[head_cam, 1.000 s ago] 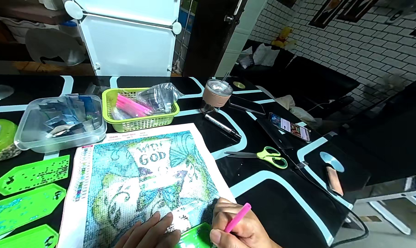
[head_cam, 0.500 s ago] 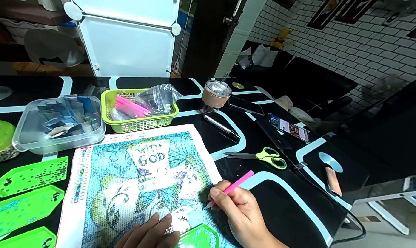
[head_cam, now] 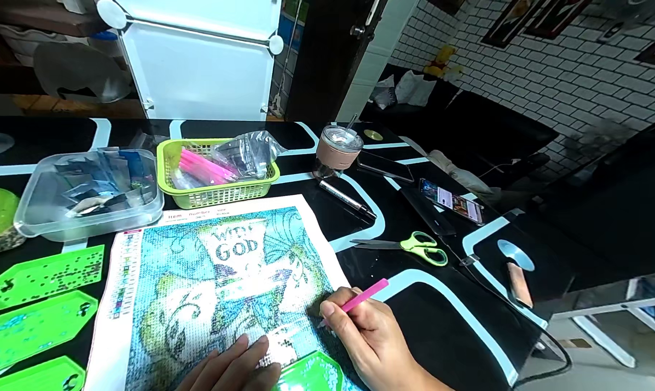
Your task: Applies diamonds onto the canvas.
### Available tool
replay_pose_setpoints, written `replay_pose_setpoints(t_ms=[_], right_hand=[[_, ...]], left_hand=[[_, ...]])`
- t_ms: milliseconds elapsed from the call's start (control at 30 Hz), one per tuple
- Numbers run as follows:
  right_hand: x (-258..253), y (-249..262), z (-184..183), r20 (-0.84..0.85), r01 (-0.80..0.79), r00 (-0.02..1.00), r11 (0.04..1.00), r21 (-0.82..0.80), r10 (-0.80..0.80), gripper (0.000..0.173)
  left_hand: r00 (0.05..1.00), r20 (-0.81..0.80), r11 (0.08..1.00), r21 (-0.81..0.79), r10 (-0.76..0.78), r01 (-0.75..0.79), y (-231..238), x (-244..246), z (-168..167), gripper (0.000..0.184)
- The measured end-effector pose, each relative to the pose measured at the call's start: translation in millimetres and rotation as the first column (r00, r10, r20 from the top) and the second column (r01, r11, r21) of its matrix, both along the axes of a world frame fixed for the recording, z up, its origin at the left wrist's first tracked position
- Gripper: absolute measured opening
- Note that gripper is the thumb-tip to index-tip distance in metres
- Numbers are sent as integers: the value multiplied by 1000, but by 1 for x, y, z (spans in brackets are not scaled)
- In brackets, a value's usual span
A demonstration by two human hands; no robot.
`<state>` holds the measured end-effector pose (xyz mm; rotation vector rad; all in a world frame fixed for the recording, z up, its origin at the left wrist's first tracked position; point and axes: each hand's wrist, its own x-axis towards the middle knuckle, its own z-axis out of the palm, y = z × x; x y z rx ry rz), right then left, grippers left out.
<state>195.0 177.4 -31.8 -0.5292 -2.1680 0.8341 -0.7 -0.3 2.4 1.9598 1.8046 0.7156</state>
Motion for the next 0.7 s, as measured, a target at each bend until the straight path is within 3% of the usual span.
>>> replay_pose_setpoints(t_ms=[167, 267, 400, 700], right_hand=[[4, 0, 1, -89, -65, 994, 995, -70, 58, 30], [12, -4, 3, -191, -226, 960, 968, -108, 203, 29], [14, -6, 4, -147, -379, 918, 924, -46, 369, 33], [12, -10, 6, -105, -426, 901, 904, -29, 421, 32]], left_hand=[[1000, 1, 1000, 17, 7, -7, 0, 0, -2, 46], [1000, 1, 1000, 16, 3, -3, 0, 0, -2, 46], [1000, -2, 1000, 9, 5, -5, 0, 0, -2, 46], [1000, 9, 1000, 4, 5, -5, 0, 0, -2, 46]])
